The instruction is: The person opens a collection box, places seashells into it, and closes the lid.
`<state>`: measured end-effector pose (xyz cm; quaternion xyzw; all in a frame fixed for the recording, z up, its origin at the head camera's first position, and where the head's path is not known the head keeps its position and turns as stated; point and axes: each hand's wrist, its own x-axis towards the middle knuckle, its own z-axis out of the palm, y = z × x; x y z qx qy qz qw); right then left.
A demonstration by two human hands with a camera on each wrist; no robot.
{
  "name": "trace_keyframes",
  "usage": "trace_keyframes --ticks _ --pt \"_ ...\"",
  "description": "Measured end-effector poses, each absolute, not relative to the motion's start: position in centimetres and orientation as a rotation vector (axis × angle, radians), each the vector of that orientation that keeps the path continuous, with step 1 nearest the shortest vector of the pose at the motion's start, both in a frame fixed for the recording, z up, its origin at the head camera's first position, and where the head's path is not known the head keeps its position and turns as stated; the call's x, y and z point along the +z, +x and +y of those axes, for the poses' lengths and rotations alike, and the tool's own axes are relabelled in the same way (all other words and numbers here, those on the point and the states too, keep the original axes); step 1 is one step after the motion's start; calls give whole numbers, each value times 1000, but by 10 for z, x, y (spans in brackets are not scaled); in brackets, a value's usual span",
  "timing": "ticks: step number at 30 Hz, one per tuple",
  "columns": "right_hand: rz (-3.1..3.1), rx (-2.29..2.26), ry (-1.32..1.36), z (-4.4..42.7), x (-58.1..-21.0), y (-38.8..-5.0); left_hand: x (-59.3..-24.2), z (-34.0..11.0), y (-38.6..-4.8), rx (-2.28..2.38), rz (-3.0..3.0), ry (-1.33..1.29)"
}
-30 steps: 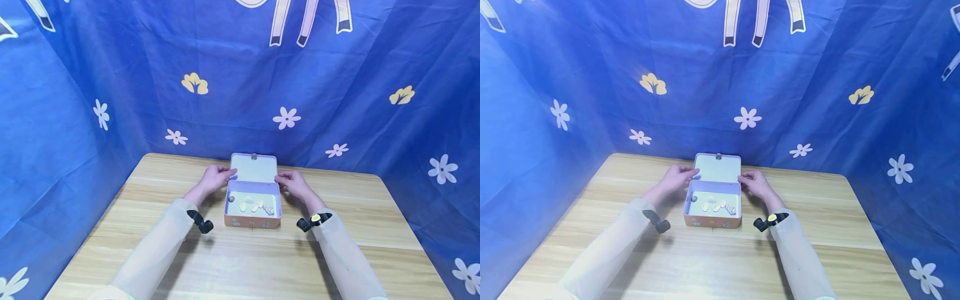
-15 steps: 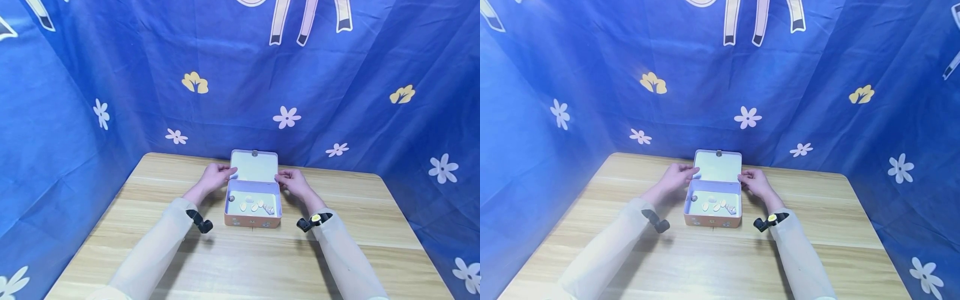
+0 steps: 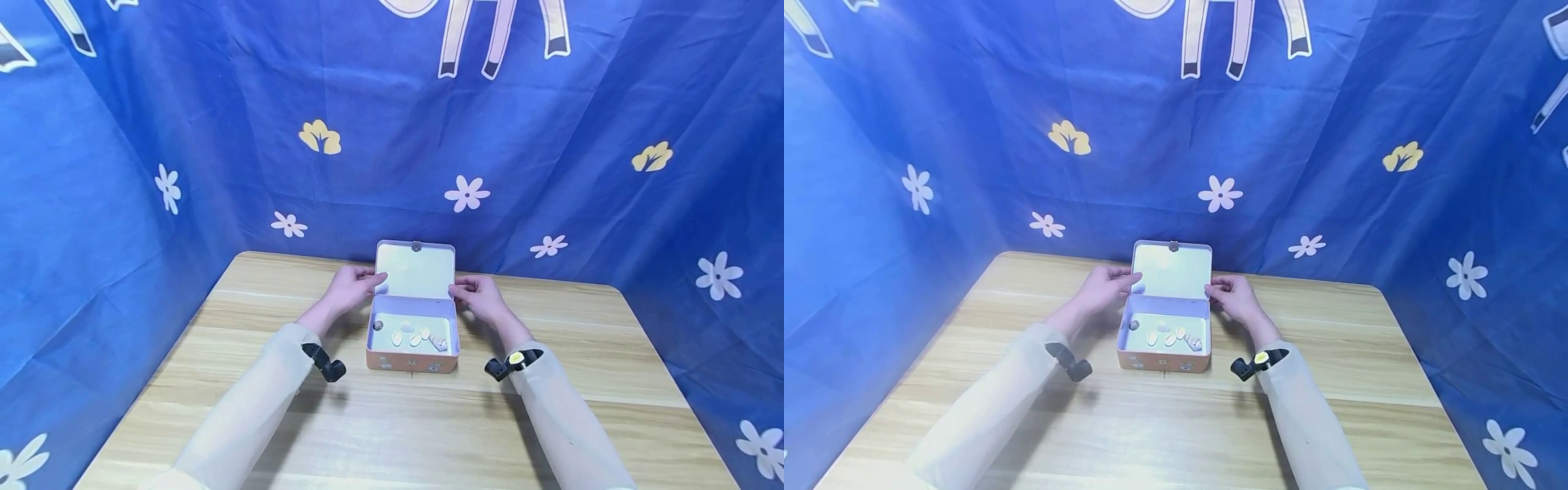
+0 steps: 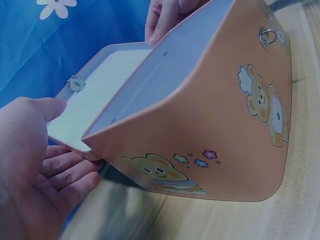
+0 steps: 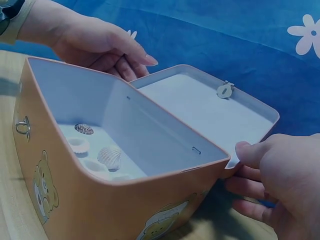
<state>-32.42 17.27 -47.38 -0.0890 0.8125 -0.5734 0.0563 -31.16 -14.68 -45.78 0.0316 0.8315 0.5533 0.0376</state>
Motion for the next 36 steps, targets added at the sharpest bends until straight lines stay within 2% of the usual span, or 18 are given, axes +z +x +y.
trace_keyframes --ticks 36 --pt "2684 -1721 -428 177 -466 -311 -438 -152 -293 1663 2677 259"
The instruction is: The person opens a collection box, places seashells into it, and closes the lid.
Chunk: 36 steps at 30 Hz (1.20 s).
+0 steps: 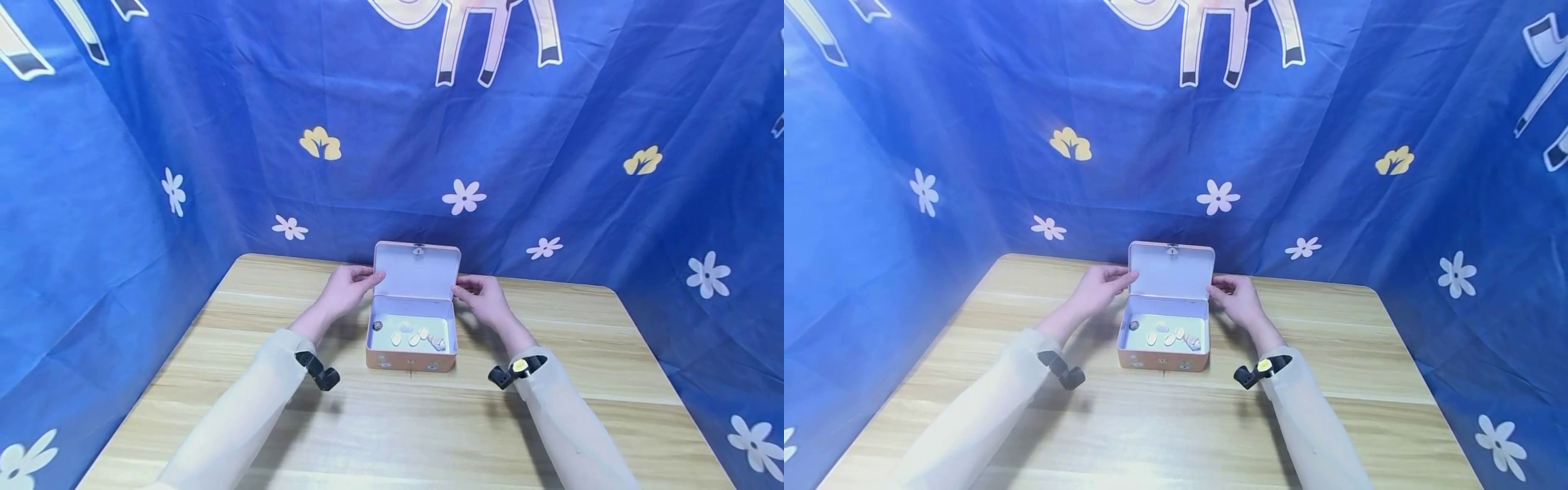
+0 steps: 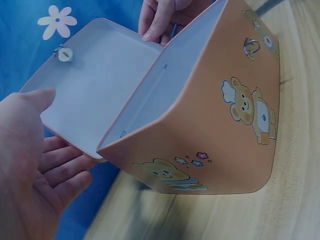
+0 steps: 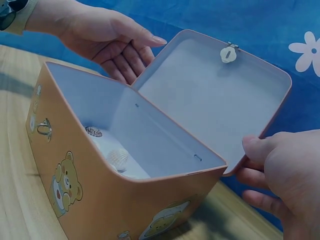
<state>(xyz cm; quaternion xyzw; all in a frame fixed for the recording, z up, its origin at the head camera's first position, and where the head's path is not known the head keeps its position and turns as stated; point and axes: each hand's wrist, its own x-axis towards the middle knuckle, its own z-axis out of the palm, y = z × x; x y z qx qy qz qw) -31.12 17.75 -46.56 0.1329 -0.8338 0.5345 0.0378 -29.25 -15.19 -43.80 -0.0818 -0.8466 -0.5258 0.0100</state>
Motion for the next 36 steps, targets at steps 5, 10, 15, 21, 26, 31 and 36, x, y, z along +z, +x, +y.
trace_keyframes --ticks 5,10,15,21,26,31,36 --pt "-2562 1596 419 178 -464 -308 -436 -152 -289 -1629 -2640 -254" --pt "-2550 1579 430 178 -464 -306 -437 -153 -286 -1629 -2626 -242" --pt "-2549 1579 419 179 -464 -303 -440 -152 -283 -1613 -2614 -242" --pt "-2552 1583 407 180 -464 -299 -437 -149 -278 -1579 -2611 -252" --pt "-2540 1606 421 179 -464 -297 -432 -145 -270 -1536 -2614 -233" --pt "-2543 1612 412 181 -464 -294 -429 -141 -264 -1508 -2600 -206" --pt "-2529 1627 425 181 -465 -292 -427 -138 -261 -1460 -2601 -185"
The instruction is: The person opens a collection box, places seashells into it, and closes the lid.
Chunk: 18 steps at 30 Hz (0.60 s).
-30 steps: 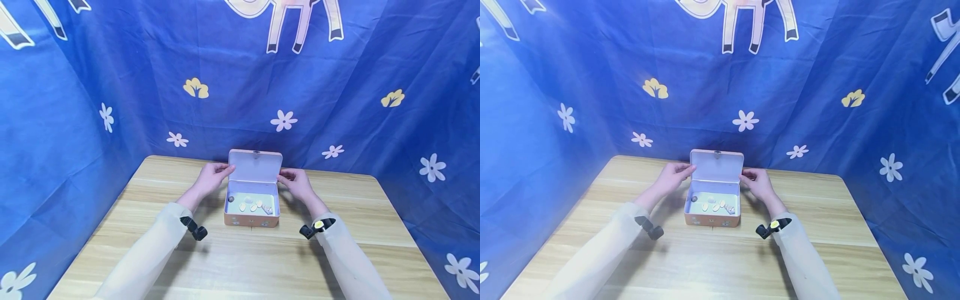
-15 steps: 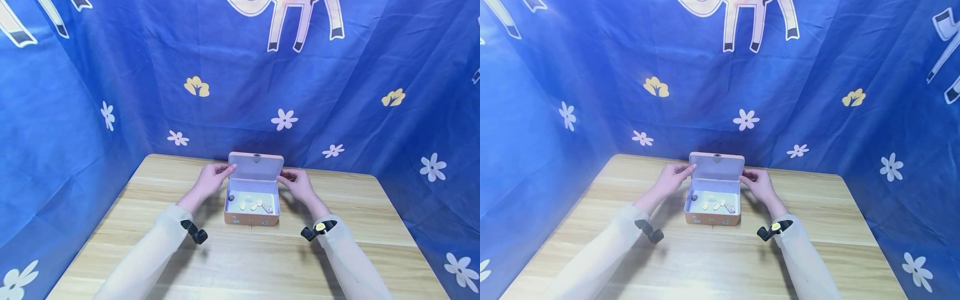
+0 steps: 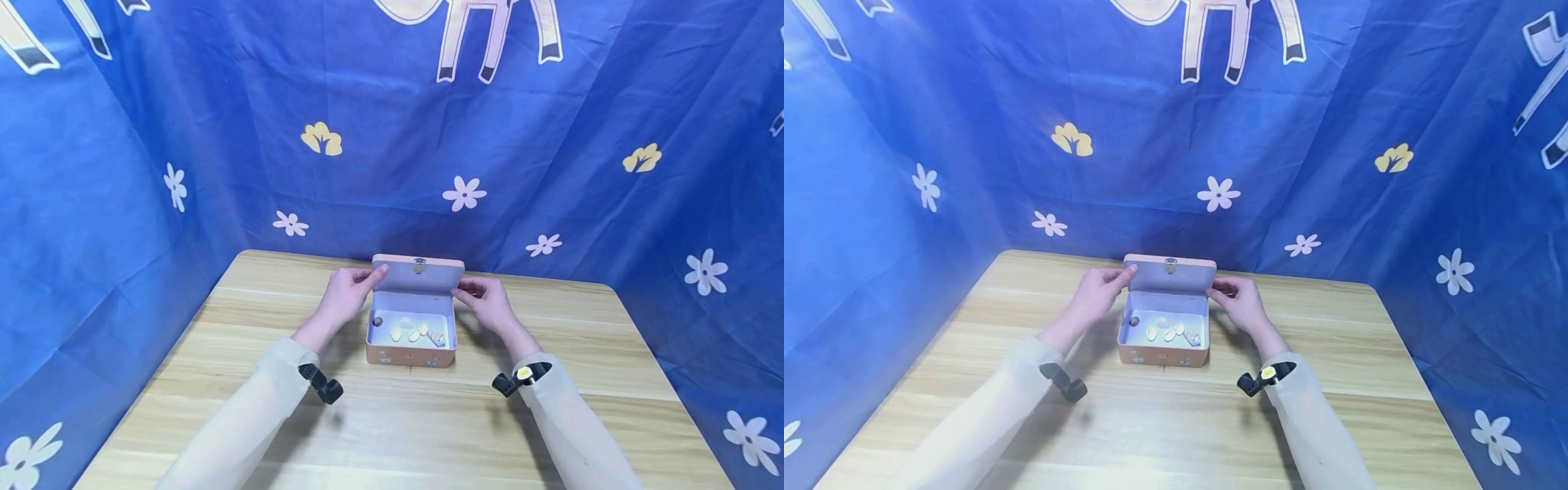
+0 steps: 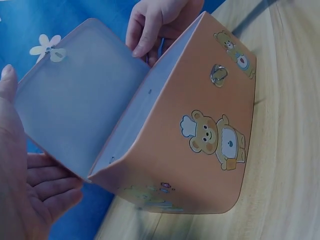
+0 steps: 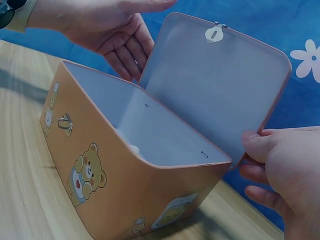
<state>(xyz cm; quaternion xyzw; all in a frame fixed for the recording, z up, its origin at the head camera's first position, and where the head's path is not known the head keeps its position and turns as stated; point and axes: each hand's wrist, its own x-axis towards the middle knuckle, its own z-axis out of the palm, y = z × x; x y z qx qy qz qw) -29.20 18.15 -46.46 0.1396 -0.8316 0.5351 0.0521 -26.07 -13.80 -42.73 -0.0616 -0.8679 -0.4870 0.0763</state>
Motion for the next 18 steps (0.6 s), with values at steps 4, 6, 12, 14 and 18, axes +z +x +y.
trace_keyframes --ticks 4,6,12,14,18 --pt "-2512 1622 460 182 -465 -291 -427 -137 -259 -1435 -2603 -179" --pt "-2505 1622 473 182 -466 -291 -427 -136 -259 -1429 -2600 -180" --pt "-2506 1617 467 183 -467 -290 -429 -136 -258 -1435 -2581 -165" --pt "-2508 1619 463 183 -467 -289 -430 -136 -258 -1448 -2583 -159" --pt "-2515 1606 469 183 -468 -288 -431 -136 -257 -1460 -2586 -158"
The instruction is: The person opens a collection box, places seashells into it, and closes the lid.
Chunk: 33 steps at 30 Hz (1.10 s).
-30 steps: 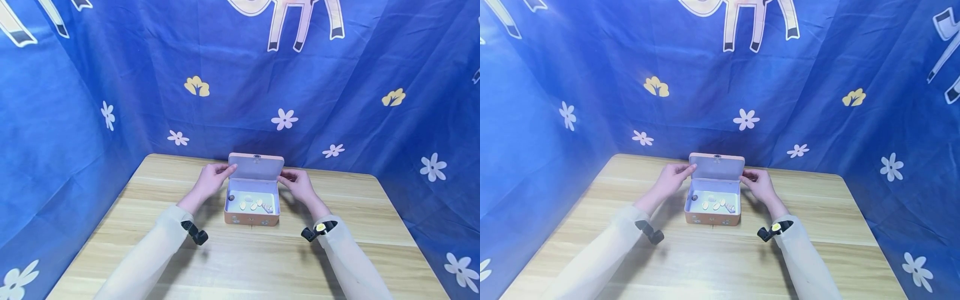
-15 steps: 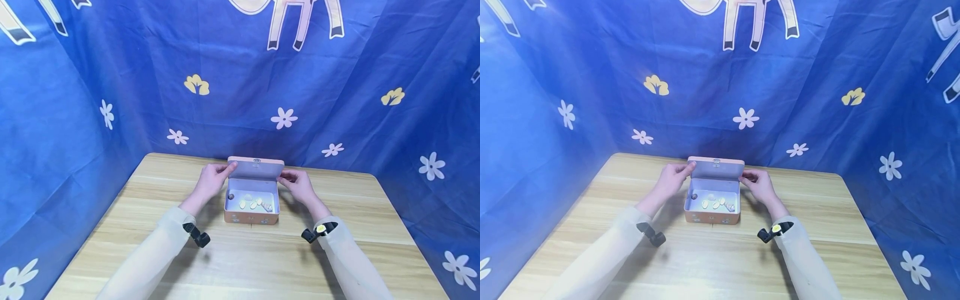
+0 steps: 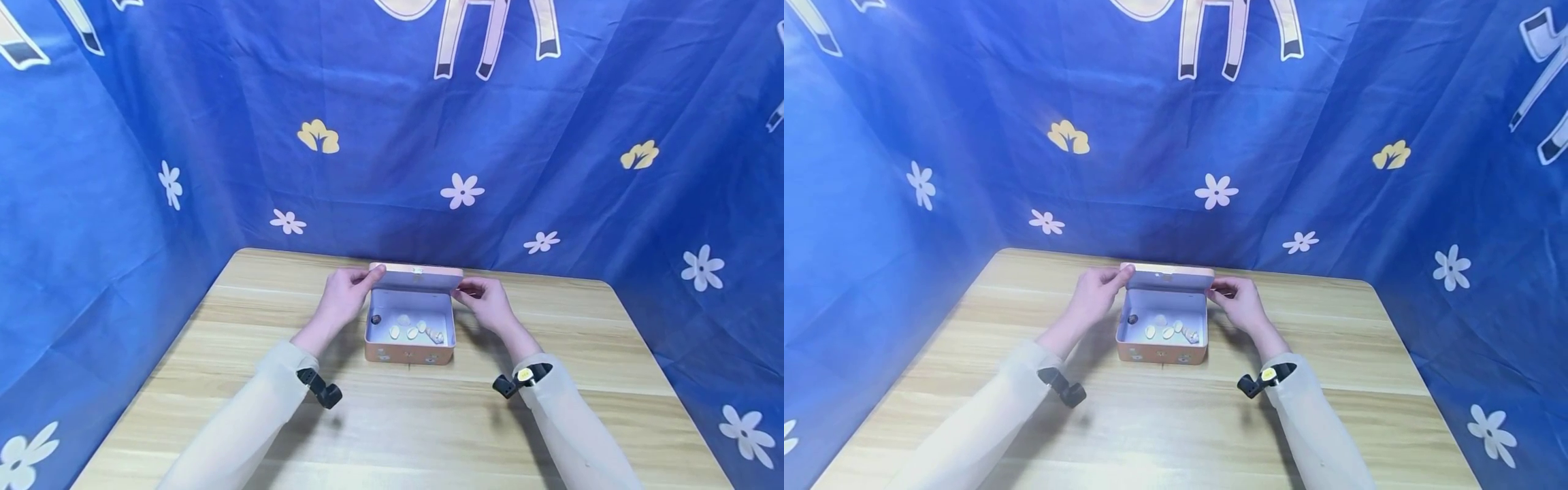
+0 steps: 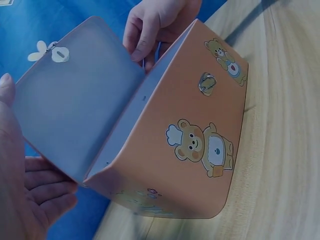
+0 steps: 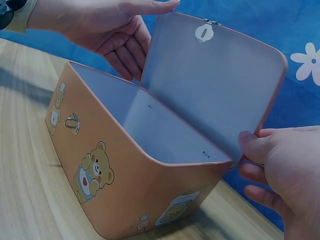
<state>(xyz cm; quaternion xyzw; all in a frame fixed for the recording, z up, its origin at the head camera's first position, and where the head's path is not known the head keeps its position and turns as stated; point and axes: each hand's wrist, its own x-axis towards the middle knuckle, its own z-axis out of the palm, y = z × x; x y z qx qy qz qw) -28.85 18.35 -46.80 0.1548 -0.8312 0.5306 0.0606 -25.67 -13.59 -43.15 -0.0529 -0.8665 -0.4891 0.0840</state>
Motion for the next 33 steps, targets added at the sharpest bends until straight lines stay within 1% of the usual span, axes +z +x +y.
trace_keyframes --ticks 7,13,23,33 --pt "-2503 1605 482 185 -467 -286 -433 -136 -254 -1457 -2568 -164" --pt "-2463 1675 477 189 -464 -277 -433 -136 -254 -1471 -2570 -181" --pt "-2421 1748 499 192 -456 -256 -433 -138 -252 -1461 -2579 -179" --pt "-2448 1800 532 173 -442 -231 -435 -140 -250 -1439 -2578 -206"
